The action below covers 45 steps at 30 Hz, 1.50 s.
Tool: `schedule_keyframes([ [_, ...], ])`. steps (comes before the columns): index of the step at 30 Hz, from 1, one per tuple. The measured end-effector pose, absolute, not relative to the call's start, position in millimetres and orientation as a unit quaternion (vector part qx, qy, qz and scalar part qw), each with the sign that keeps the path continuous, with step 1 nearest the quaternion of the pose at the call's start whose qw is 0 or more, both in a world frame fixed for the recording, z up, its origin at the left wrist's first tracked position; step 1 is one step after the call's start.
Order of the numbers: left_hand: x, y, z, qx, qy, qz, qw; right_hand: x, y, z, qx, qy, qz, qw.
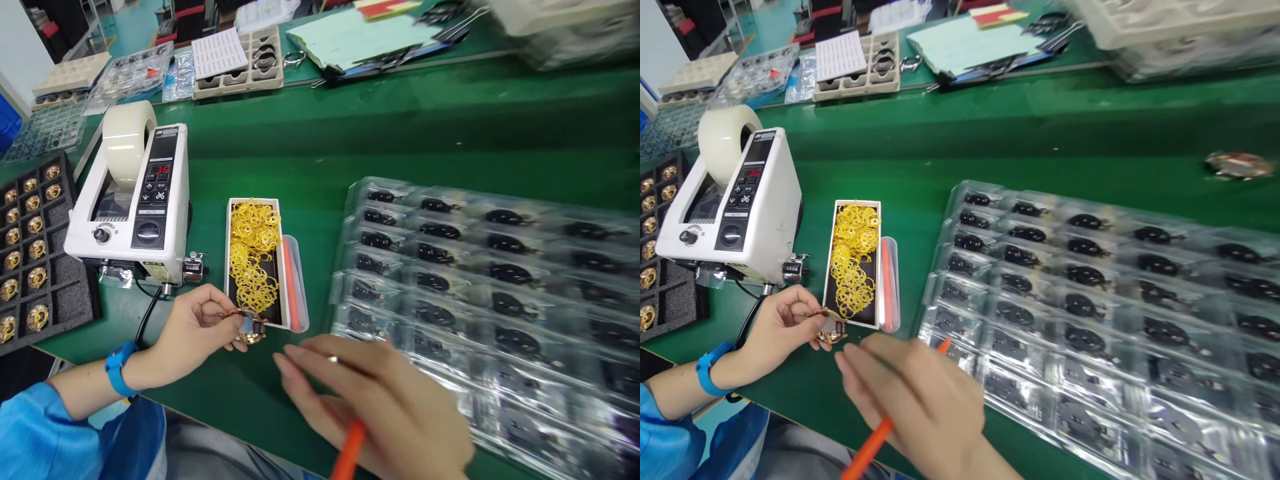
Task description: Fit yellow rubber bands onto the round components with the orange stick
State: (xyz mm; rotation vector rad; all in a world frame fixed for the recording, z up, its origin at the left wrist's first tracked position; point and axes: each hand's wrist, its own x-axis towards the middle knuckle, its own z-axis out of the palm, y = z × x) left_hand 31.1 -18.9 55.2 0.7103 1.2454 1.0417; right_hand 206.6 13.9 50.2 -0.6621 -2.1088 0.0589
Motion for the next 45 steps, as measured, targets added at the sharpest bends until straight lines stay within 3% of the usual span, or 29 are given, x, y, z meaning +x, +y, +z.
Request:
schedule_keyframes([
  [3,34.7,-23.1,51.4,0.303,0.519,0.463,0.651,198.0,10.0,44.2,-0.284,-0.856,-0.063,0.427],
  [6,37.0,-29.7,48.4,0.343,0.516,0.47,0.629,191.5,12.4,38.2,-0.315,-0.849,-0.054,0.422],
  [14,37.3,-39.9,49.4,0.566,0.537,0.454,0.43,197.0,13.5,35.2,-0.252,-0.87,-0.023,0.423],
  [18,38.1,-38.7,50.6,0.598,0.534,0.454,0.388,201.0,13.2,36.2,-0.228,-0.882,-0.032,0.411],
  [38,39.1,-40.1,49.6,0.6,0.52,0.472,0.384,198.3,12.9,36.8,-0.243,-0.877,-0.054,0.411],
  [42,38.8,-39.8,47.9,0.574,0.538,0.45,0.423,193.3,11.1,33.3,-0.258,-0.87,-0.055,0.417],
  [45,38.3,-35.3,46.5,0.481,0.555,0.44,0.517,187.1,11.7,30.5,-0.288,-0.858,-0.035,0.423],
])
